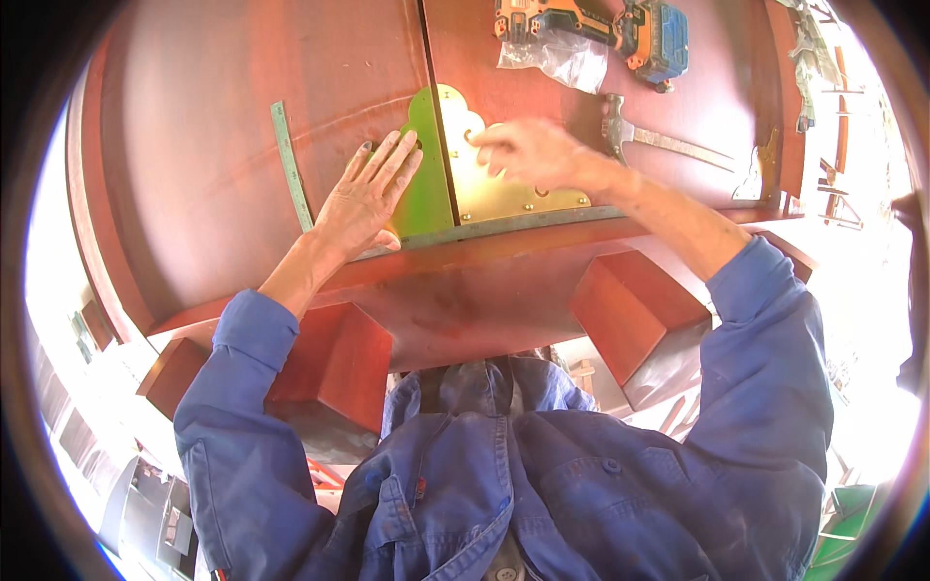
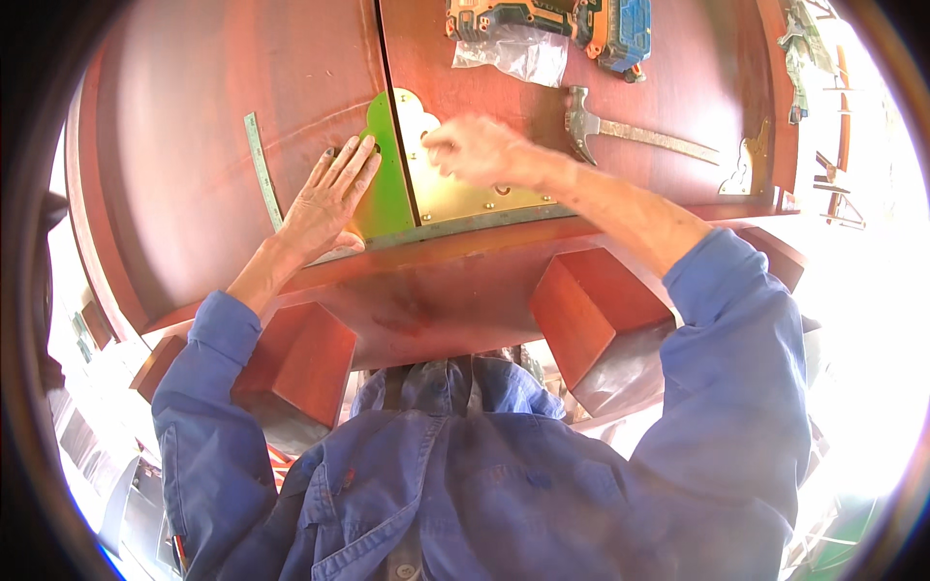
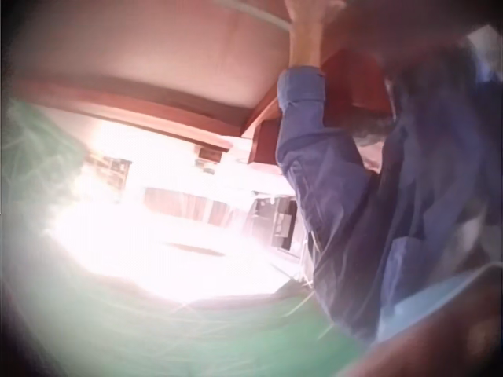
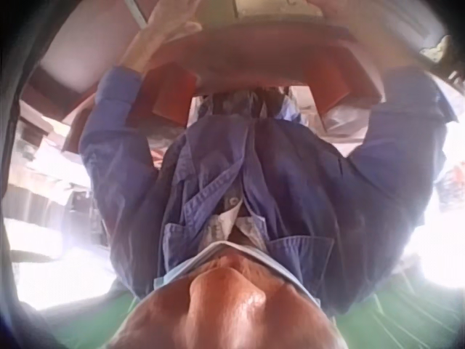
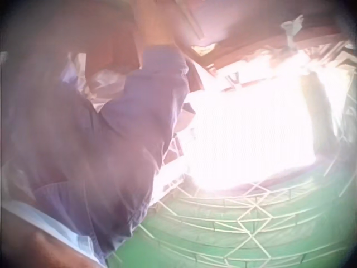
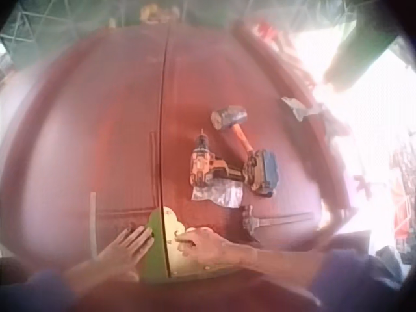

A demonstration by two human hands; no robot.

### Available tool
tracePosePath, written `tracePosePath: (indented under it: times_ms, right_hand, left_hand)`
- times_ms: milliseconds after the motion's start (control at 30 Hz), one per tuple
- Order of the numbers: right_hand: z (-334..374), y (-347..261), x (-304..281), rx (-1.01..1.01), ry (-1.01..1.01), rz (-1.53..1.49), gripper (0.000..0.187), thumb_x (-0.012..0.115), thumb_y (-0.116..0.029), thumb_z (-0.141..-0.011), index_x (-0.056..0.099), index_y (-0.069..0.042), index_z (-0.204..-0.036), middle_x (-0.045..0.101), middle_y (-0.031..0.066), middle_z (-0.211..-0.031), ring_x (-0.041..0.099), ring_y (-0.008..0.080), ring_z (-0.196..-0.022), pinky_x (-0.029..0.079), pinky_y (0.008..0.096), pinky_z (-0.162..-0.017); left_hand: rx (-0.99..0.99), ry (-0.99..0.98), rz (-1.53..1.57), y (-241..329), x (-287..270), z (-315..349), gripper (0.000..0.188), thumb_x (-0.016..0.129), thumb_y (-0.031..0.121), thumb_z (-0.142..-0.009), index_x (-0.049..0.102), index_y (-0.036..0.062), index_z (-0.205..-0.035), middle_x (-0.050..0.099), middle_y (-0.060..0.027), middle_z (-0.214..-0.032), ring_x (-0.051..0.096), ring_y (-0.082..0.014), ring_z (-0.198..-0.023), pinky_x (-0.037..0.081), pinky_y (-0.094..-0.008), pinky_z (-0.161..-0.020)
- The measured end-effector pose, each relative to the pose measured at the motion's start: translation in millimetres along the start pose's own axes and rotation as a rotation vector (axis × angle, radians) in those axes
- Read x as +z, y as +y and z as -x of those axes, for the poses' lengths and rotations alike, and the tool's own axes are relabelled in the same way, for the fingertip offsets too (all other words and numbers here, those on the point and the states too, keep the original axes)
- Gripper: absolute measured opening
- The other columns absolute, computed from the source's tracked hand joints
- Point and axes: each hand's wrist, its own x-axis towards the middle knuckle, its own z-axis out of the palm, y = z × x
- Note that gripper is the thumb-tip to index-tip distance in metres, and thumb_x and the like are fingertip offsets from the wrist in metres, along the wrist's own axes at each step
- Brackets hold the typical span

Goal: The person aligns and secures decorative metal plates onto a red wooden structure. They use a hammer to tap the plates into place, then use a power drill to fasten screws, and finally hammer the screws flush with the surface.

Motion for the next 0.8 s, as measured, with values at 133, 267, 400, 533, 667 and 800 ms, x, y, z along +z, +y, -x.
tracePosePath:
  times_ms: [133,267,400,533,667,800]
  right_hand:
    - [-8,22,57,-0.020,-0.144,0.086,0.022,0.053,-0.016,-0.092,0.065,0.001,-0.089,0.068,0.0237,-0.084,0.065,0.0376,-0.078,0.049,0.0508,-0.075]
    - [-4,8,70,0.072,-0.175,0.069,0.027,0.051,-0.018,-0.096,0.064,0.003,-0.107,0.067,0.0201,-0.093,0.065,0.0308,-0.089,0.051,0.0433,-0.083]
    - [3,-18,76,0.372,-0.192,-0.206,0.040,0.048,-0.013,-0.097,0.061,-0.001,-0.133,0.066,0.0067,-0.114,0.060,0.0197,-0.110,0.050,0.0387,-0.096]
    - [7,-18,81,0.405,-0.085,-0.105,0.037,0.048,-0.011,-0.095,0.062,0.000,-0.127,0.067,0.0061,-0.104,0.061,0.0192,-0.104,0.050,0.0391,-0.089]
    - [2,-21,98,0.338,0.094,0.031,0.032,0.047,-0.015,-0.094,0.067,0.004,-0.109,0.069,0.0264,-0.105,0.067,0.0420,-0.094,0.052,0.0498,-0.082]
    - [-12,-24,118,0.315,0.281,0.113,0.033,0.054,-0.018,-0.094,0.059,0.012,-0.107,0.064,0.0347,-0.103,0.064,0.0499,-0.097,0.054,0.0510,-0.087]
  left_hand:
    - [-0.012,-0.008,0.000,3,-1,2,0.135,0.092,0.049,-0.058,0.018,0.0007,-0.161,0.016,-0.0138,-0.169,0.017,-0.0299,-0.157,0.025,-0.0480,-0.128]
    - [-0.014,0.025,0.004,0,4,-2,0.133,0.093,0.047,-0.057,0.022,0.0014,-0.160,0.017,-0.0131,-0.169,0.018,-0.0298,-0.156,0.026,-0.0478,-0.127]
    - [-0.010,0.070,0.050,-3,15,4,0.135,0.095,0.043,-0.055,0.021,0.0024,-0.161,0.017,-0.0124,-0.169,0.018,-0.0302,-0.156,0.026,-0.0485,-0.127]
    - [0.013,0.116,0.088,-5,19,2,0.135,0.096,0.038,-0.056,0.019,0.0029,-0.161,0.017,-0.0118,-0.169,0.017,-0.0300,-0.156,0.026,-0.0491,-0.127]
    - [0.010,0.081,0.073,0,22,2,0.137,0.096,0.040,-0.056,0.018,0.0035,-0.162,0.016,-0.0114,-0.170,0.015,-0.0300,-0.157,0.023,-0.0487,-0.128]
    - [-0.001,0.084,0.049,-2,17,3,0.137,0.094,0.046,-0.054,0.020,0.0025,-0.161,0.018,-0.0113,-0.169,0.016,-0.0294,-0.157,0.025,-0.0488,-0.127]
